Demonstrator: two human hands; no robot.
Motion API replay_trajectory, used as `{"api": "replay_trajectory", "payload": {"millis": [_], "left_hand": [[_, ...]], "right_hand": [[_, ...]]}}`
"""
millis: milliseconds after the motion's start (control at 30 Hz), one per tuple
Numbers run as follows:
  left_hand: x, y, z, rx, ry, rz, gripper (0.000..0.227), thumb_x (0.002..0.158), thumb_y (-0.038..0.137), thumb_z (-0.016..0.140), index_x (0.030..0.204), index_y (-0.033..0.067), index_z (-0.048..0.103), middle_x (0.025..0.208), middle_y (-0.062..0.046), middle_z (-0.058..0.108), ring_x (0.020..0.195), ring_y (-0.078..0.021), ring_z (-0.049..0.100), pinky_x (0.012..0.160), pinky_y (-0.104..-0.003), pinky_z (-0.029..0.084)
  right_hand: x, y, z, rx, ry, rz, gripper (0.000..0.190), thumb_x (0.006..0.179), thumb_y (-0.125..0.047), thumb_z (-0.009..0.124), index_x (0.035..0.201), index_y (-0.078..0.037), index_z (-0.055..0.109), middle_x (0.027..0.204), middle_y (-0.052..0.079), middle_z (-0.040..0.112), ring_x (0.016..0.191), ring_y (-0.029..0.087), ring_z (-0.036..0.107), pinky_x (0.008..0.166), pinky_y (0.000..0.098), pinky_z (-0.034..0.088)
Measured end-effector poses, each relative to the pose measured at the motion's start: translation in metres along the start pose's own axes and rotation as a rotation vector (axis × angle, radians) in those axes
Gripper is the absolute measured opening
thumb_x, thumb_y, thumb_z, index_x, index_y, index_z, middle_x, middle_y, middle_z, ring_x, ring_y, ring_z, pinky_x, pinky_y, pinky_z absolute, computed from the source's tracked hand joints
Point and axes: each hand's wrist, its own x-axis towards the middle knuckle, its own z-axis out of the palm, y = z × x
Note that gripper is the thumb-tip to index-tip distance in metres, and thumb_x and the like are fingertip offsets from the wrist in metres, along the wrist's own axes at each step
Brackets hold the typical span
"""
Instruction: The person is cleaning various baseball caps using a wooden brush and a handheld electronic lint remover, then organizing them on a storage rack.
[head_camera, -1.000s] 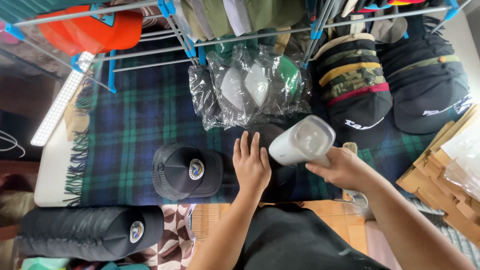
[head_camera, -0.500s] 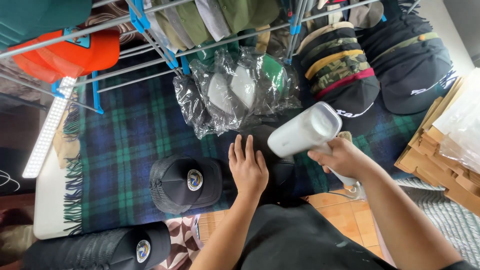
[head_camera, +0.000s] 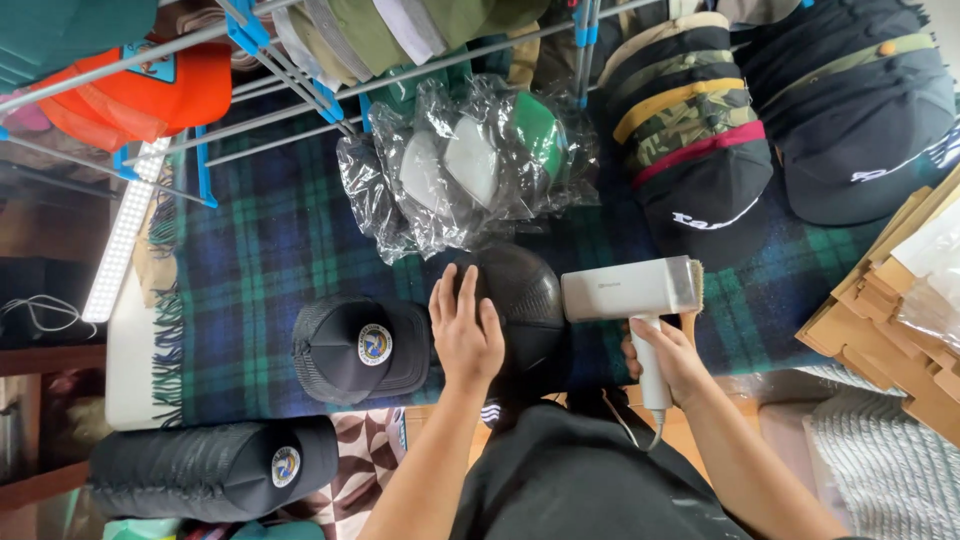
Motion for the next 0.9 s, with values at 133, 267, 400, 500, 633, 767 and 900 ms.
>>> {"api": "replay_trajectory", "payload": {"millis": [133, 267, 400, 500, 633, 767, 900], "left_hand": [[-0.002, -0.002, 0.002, 0.01, -0.01, -0.015, 0.043, 0.1, 0.019, 0.05, 0.138, 0.0057, 0.062, 0.142, -0.024, 0.055, 0.134, -0.0368, 0.053, 0.118, -0.048, 0.036], [-0.008, -0.002, 0.003, -0.001, -0.018, -0.031, 0.042, 0.101, 0.018, 0.05, 0.139, 0.0061, 0.063, 0.143, -0.023, 0.055, 0.135, -0.0361, 0.052, 0.118, -0.048, 0.036], [-0.003, 0.001, 0.005, -0.024, -0.005, -0.044, 0.04, 0.102, 0.016, 0.05, 0.138, 0.0055, 0.063, 0.143, -0.022, 0.057, 0.136, -0.0352, 0.053, 0.118, -0.048, 0.036], [-0.005, 0.001, 0.005, -0.042, 0.015, -0.062, 0.04, 0.102, 0.017, 0.05, 0.139, 0.0067, 0.064, 0.144, -0.021, 0.057, 0.137, -0.0343, 0.052, 0.118, -0.048, 0.035], [-0.007, 0.0, 0.005, -0.015, 0.033, -0.065, 0.04, 0.1, 0.016, 0.054, 0.137, 0.0062, 0.065, 0.142, -0.021, 0.057, 0.135, -0.0342, 0.052, 0.118, -0.047, 0.036], [-0.004, 0.004, 0.004, -0.001, 0.071, -0.044, 0.04, 0.096, 0.016, 0.057, 0.134, 0.0058, 0.066, 0.14, -0.021, 0.058, 0.133, -0.0359, 0.055, 0.117, -0.047, 0.038], [-0.001, 0.007, 0.001, -0.046, 0.098, -0.071, 0.041, 0.093, 0.017, 0.06, 0.133, 0.0082, 0.067, 0.136, -0.021, 0.06, 0.128, -0.0382, 0.057, 0.116, -0.05, 0.04]], "right_hand": [[0.011, 0.026, -0.019, 0.018, -0.128, 0.057, 0.038, 0.099, -0.034, 0.061, 0.096, 0.003, 0.062, 0.061, 0.016, 0.055, 0.04, 0.026, 0.056, 0.043, 0.0433, 0.051], [0.016, 0.031, -0.022, 0.102, -0.08, 0.134, 0.029, 0.098, -0.03, 0.063, 0.101, -0.001, 0.062, 0.065, 0.013, 0.055, 0.046, 0.023, 0.055, 0.045, 0.0394, 0.05], [0.036, 0.013, -0.03, -0.012, -0.174, 0.091, 0.032, 0.099, -0.028, 0.062, 0.095, 0.004, 0.063, 0.056, 0.017, 0.055, 0.04, 0.027, 0.055, 0.037, 0.0417, 0.047], [0.042, -0.015, -0.027, 0.019, -0.268, 0.088, 0.028, 0.101, -0.024, 0.058, 0.101, 0.003, 0.061, 0.06, 0.014, 0.05, 0.041, 0.024, 0.05, 0.041, 0.0401, 0.045], [0.039, -0.062, 0.0, -0.079, -0.287, -0.022, 0.019, 0.1, -0.015, 0.059, 0.098, 0.004, 0.059, 0.062, 0.017, 0.055, 0.042, 0.027, 0.057, 0.043, 0.04, 0.05], [0.04, -0.112, 0.014, -0.296, -0.376, -0.049, 0.018, 0.096, -0.01, 0.063, 0.091, 0.006, 0.062, 0.059, 0.017, 0.056, 0.041, 0.025, 0.058, 0.041, 0.0399, 0.05], [0.031, -0.157, 0.05, -0.642, -0.399, -0.167, 0.022, 0.094, -0.01, 0.07, 0.086, 0.009, 0.063, 0.057, 0.018, 0.062, 0.042, 0.025, 0.062, 0.043, 0.0386, 0.053]]}}
